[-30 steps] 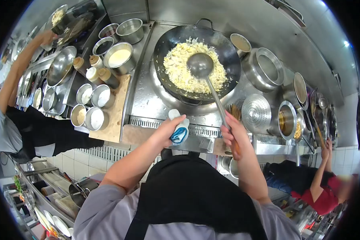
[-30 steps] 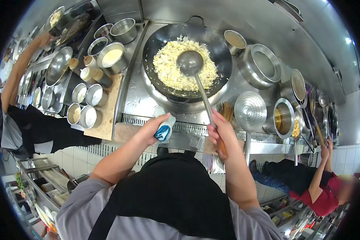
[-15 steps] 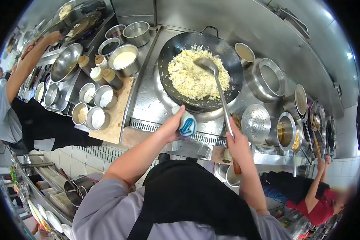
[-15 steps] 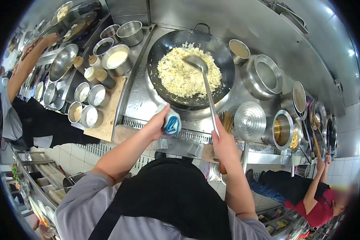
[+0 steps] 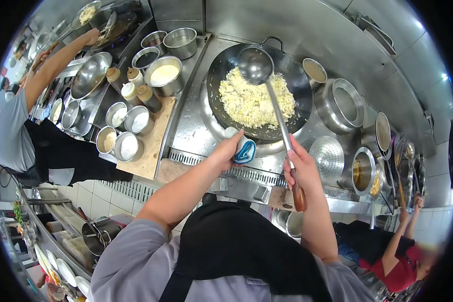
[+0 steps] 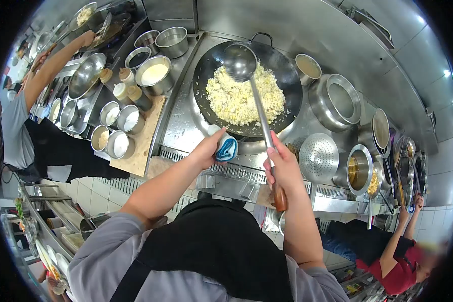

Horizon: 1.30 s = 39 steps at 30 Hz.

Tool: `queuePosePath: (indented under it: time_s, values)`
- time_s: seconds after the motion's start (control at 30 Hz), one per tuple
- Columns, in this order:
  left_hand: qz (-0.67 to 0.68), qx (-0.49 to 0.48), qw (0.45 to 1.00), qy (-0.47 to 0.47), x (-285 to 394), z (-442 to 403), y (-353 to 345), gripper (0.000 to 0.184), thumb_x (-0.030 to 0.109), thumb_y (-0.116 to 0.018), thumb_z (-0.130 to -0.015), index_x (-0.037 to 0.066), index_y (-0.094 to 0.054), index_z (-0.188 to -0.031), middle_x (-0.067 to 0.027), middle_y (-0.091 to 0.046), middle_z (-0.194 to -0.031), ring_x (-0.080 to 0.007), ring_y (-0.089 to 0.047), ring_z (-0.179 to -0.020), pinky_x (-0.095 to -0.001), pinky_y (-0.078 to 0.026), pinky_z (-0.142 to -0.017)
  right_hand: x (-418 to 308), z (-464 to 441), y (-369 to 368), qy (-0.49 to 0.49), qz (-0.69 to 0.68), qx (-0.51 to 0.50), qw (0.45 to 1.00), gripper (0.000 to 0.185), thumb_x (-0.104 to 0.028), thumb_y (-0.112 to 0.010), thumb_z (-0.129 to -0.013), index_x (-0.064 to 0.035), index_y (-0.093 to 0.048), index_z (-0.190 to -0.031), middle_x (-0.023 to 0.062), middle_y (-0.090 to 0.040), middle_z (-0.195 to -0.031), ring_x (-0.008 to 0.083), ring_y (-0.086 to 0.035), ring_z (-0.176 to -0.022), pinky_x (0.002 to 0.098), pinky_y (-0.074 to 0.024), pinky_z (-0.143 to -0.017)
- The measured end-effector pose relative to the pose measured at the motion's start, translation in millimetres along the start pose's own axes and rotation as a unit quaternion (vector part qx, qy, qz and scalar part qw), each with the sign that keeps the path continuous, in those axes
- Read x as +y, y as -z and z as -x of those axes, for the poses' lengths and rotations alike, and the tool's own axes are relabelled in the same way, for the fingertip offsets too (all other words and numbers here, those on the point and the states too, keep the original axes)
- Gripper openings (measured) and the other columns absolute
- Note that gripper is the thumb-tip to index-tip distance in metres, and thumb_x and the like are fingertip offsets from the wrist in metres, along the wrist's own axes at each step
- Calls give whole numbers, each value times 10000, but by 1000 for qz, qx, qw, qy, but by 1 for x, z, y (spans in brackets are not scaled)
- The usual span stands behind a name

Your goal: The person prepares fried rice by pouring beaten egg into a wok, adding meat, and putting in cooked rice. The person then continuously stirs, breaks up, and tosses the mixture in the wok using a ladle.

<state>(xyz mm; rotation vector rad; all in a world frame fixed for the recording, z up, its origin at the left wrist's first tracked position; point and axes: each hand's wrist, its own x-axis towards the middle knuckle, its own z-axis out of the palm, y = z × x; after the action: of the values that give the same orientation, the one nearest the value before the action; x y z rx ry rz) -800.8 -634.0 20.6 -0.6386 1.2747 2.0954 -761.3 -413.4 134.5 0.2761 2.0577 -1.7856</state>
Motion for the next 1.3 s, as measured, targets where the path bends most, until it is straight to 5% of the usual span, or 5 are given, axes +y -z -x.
queuePosePath:
  time_s: [0.67,0.93,1.0,1.13,1.3]
  values:
    - [37,27,999,-29,1,-10,-13,261,355,-529,-946,127,-624,-862,-11,-623,-715,-152,-607,-612,-349,-468,-488,-34,-20,33,43,312,48,948,540,-168,-489,-967,-267,-328,-1472,3,-455,-589,99,-422,-386,269,-373,-362]
    - [28,45,998,-20,3,-11,-15,276,371,-542,-936,120,-628,-859,-20,-626,-713,-163,-606,-607,-368,-468,-477,4,-93,34,-68,-34,-37,996,528,-233,-507,-968,-259,-335,-1466,15,-473,-631,116,-464,-448,301,-420,-398]
    - [39,56,997,-18,2,-10,-13,280,375,-544,-934,117,-630,-862,-22,-630,-718,-166,-610,-607,-372,-487,-490,29,-105,40,343,456,146,808,513,-233,-498,-972,-265,-343,-1460,18,-475,-636,119,-475,-450,297,-421,-398]
    - [29,31,999,-29,1,-13,-7,317,365,-579,-915,61,-618,-995,-50,-644,-852,-165,-631,-683,-388,-531,-548,-17,-63,8,8,-115,-43,992,513,-198,-498,-968,-248,-355,-1458,46,-544,-673,109,-456,-410,284,-407,-384]
    - [25,8,999,-27,4,-11,-6,297,370,-585,-911,78,-625,-947,-39,-641,-830,-162,-628,-667,-359,-535,-543,-12,-59,14,74,293,83,950,513,-150,-487,-959,-238,-374,-1452,40,-523,-625,103,-455,-413,300,-414,-398]
